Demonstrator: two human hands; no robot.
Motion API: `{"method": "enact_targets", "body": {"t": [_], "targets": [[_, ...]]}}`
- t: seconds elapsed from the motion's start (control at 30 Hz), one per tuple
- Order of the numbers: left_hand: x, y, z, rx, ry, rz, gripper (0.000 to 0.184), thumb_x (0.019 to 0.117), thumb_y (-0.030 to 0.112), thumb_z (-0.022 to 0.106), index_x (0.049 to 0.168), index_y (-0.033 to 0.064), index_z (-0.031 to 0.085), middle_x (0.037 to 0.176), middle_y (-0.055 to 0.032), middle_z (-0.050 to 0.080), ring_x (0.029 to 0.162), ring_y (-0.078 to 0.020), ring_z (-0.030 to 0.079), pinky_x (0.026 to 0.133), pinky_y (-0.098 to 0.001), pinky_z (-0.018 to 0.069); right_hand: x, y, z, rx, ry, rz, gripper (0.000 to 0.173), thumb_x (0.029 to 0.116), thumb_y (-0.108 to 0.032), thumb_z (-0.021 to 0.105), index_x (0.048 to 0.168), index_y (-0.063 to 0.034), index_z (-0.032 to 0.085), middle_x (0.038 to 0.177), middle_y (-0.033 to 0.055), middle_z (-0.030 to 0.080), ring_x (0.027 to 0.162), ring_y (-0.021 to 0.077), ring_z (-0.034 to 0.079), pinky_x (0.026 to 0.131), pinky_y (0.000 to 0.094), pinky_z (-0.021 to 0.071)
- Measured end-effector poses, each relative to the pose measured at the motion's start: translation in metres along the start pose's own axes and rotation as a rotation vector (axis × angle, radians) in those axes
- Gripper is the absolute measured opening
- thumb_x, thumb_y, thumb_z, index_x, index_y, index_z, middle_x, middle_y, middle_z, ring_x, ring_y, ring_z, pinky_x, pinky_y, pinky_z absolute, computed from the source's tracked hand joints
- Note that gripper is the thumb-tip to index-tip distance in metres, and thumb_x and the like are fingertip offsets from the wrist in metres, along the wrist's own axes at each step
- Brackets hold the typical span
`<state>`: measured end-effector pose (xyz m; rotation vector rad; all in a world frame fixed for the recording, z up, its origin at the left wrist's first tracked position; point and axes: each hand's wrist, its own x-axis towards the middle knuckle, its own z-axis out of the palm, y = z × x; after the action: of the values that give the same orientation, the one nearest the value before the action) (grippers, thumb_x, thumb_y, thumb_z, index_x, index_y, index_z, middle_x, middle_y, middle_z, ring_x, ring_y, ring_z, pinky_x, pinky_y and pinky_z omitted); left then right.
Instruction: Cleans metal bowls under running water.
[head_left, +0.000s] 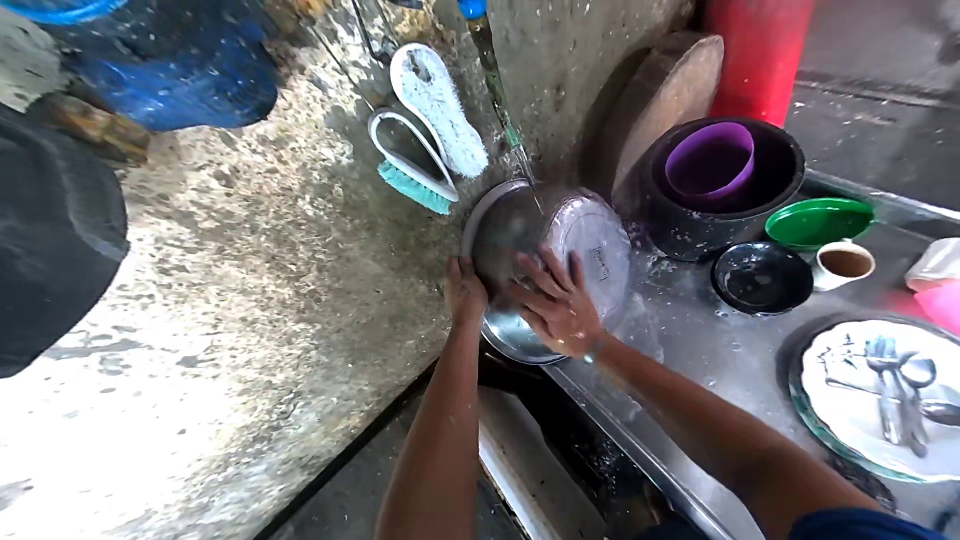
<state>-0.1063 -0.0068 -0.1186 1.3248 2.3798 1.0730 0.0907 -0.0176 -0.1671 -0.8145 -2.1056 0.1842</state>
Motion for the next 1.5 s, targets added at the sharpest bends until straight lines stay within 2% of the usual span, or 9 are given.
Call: {"method": "enact_targets", "body": {"t": [0.17,0.27,0.33,0.6,0.8,1.0,1.2,1.33,1.5], "targets": [[-0.01,-0.021,-0.003,-0.039,0.035,-0.057,0.051,0.1129,0.04,0.03,0.128,0.0017,0.06,0.121,-0.0233,0.065,0.116,-0.0354,0.062,0.1,-0.0591,0.0475,-0.096,0.107,0.033,0.417,0.09,0.735,0.062,0.1093,-0.049,0.03,0.164,-0.0206,0.029,0.171,0.0089,0.023,0.157,0.0279,0.024,0.125,0.0575,0.0256],[-0.015,-0.031,-0.002,-0.108,0.04,-0.082,0.049,0.1127,0.04,0.032,0.13,0.002,0.059,0.121,-0.0229,0.064,0.116,-0.0343,0.062,0.1,-0.0588,0.0474,-0.098,0.14,0.031,1.079,0.128,1.448,0.078,0.1024,-0.072,0.026,0.149,-0.0135,0.048,0.137,0.016,0.06,0.118,0.0284,0.062,0.093,0.0499,0.0538],[-0.019,-0.032,-0.001,-0.108,0.037,-0.08,0.05,0.1123,0.041,0.033,0.128,0.0032,0.061,0.118,-0.0219,0.066,0.113,-0.0337,0.063,0.098,-0.0592,0.0487,-0.101,0.156,0.037,1.28,0.15,1.575,0.084,0.0965,-0.081,0.026,0.145,-0.0159,0.051,0.129,0.0167,0.064,0.111,0.0314,0.065,0.087,0.0531,0.0563],[-0.007,0.013,0.001,-0.202,-0.085,0.103,0.048,0.1113,0.04,0.037,0.12,0.0034,0.067,0.111,-0.0166,0.069,0.106,-0.0243,0.066,0.096,-0.0508,0.0513,-0.059,0.17,-0.027,0.927,0.239,1.29,0.069,0.107,-0.06,0.032,0.145,-0.0067,0.054,0.136,0.0165,0.063,0.124,0.0266,0.061,0.102,0.0527,0.0511],[0.017,0.087,0.014,0.01,-0.246,0.374,0.048,0.1119,0.037,0.036,0.122,-0.0001,0.064,0.11,-0.0211,0.067,0.107,-0.0318,0.065,0.096,-0.0551,0.0491,0.014,0.162,-0.12,0.223,0.179,0.576,0.034,0.1026,-0.022,0.055,0.127,0.0002,0.064,0.135,0.0229,0.059,0.128,0.0318,0.057,0.109,0.0457,0.0477],[0.027,0.101,0.01,0.069,-0.235,0.571,0.049,0.1115,0.04,0.035,0.117,0.0038,0.067,0.104,-0.017,0.07,0.101,-0.0262,0.068,0.093,-0.0518,0.0523,0.139,0.173,-0.114,0.016,-0.316,0.286,0.064,0.0997,-0.058,0.053,0.155,-0.0269,0.047,0.163,0.0079,0.041,0.154,0.0356,0.028,0.12,0.0711,0.0167],[0.023,0.154,0.018,0.009,-0.16,0.713,0.035,0.1082,0.028,0.046,0.123,0.0079,0.07,0.119,-0.0092,0.071,0.116,-0.0188,0.064,0.106,-0.0409,0.0484,0.153,0.154,-0.115,0.034,-0.518,0.28,0.055,0.1063,-0.056,0.043,0.107,-0.0078,0.068,0.103,0.0182,0.07,0.103,0.0378,0.068,0.09,0.0646,0.0516],[0.042,0.182,0.018,0.033,-0.33,0.541,0.04,0.1095,0.011,0.031,0.127,0.0056,0.067,0.112,-0.009,0.073,0.109,-0.0161,0.068,0.102,-0.038,0.0509,0.14,0.141,-0.119,0.068,-0.489,0.329,0.056,0.1065,-0.056,0.043,0.101,-0.0059,0.068,0.097,0.0183,0.069,0.098,0.0385,0.067,0.086,0.0649,0.0506],[0.049,0.183,0.029,0.166,-0.241,0.4,0.04,0.1121,0.028,0.034,0.126,0.0101,0.067,0.119,-0.0123,0.07,0.114,-0.0265,0.065,0.103,-0.0504,0.0478,0.124,0.114,-0.131,-0.048,-0.445,0.452,0.058,0.105,-0.061,0.04,0.1,-0.0114,0.07,0.098,0.0172,0.071,0.101,0.0392,0.069,0.083,0.066,0.0519]]}}
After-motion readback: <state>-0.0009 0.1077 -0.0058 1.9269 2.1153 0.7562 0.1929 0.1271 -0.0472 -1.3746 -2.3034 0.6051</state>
